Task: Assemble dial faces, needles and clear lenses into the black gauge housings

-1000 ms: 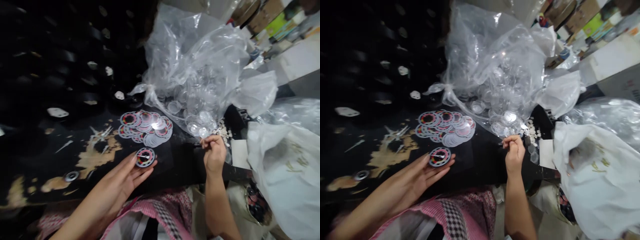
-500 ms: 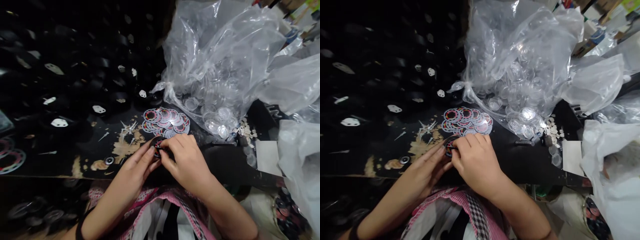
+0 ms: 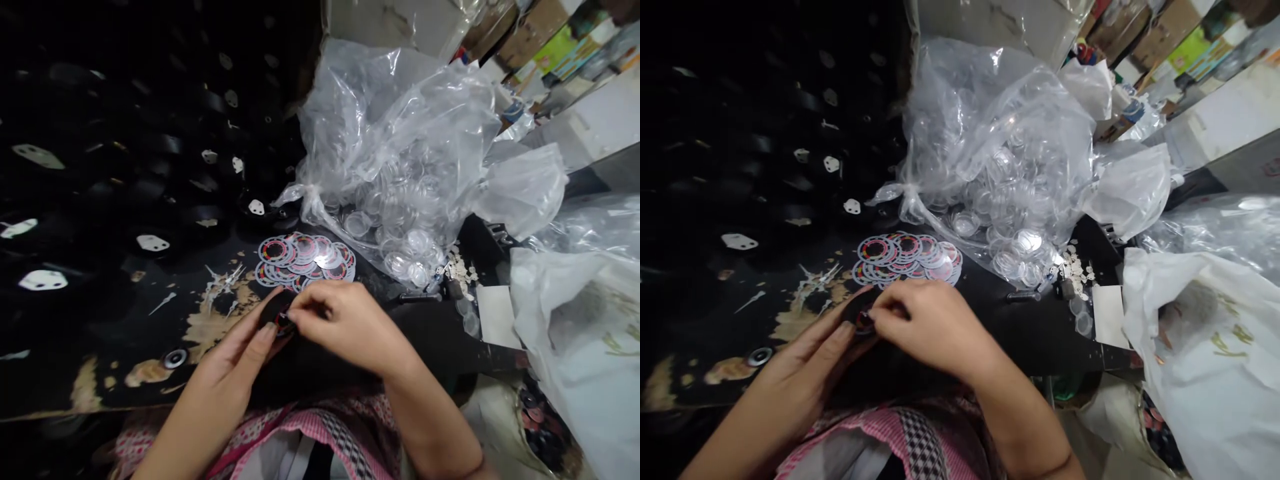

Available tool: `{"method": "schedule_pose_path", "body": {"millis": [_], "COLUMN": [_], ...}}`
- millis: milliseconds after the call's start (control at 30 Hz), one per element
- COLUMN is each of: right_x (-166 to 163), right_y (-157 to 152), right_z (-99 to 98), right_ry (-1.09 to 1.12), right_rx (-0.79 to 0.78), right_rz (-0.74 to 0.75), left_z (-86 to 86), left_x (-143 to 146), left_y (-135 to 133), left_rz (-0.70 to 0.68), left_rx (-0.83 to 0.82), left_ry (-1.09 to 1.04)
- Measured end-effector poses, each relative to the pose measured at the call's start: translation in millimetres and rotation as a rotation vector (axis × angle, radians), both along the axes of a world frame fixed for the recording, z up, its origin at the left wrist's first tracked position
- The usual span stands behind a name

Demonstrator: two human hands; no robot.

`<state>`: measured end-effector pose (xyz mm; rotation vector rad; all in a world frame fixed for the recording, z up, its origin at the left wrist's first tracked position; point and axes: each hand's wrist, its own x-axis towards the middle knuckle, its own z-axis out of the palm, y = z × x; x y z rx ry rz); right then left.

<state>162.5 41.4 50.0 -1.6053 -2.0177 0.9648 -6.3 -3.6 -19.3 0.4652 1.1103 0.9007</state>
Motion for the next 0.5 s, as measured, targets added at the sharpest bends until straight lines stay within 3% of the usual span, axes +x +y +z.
{"method": "schedule_pose_path", "body": {"millis": [33,67,100,167,333,433,500], "right_x": [9.0,18.3,27.3,42.3,56.1,44.3,27.1], "right_y": [11.0,23.2,35.8,58.7,74.6,52.4,30.4], "right_z": [-4.0,-9.5,-15.7,-27.3,-31.0,-21.9,-17.9], "right_ry": [0.031,-0.007,-0.121,-0.342,-0.365,-0.254,-0.029], "right_rx": [0.027,0.104,0.198,0.209,0.234,0.276,0.249], "right_rz": [-0.049,-0.188,-0.367,-0.507,-0.536,-0.544,-0.436], "left_z": [-1.5,-2.6,-3.3,-3.5,0.7,6.3,10.5], "left_x": [-0.5,-0.2,0.7,3.2,2.6,-1.5,-2.8], "left_y": [0.7,0.9,0.6,-1.0,1.7,9.1,13.8], "left_rz": [0.028,0.075,0.122,0.155,0.134,0.112,0.089], "left_rx": [0.030,0.049,0.054,0.032,-0.040,-0.111,-0.172], "left_ry": [-0.007,-0.020,-0.039,-0.086,-0.170,-0.249,-0.306]}}
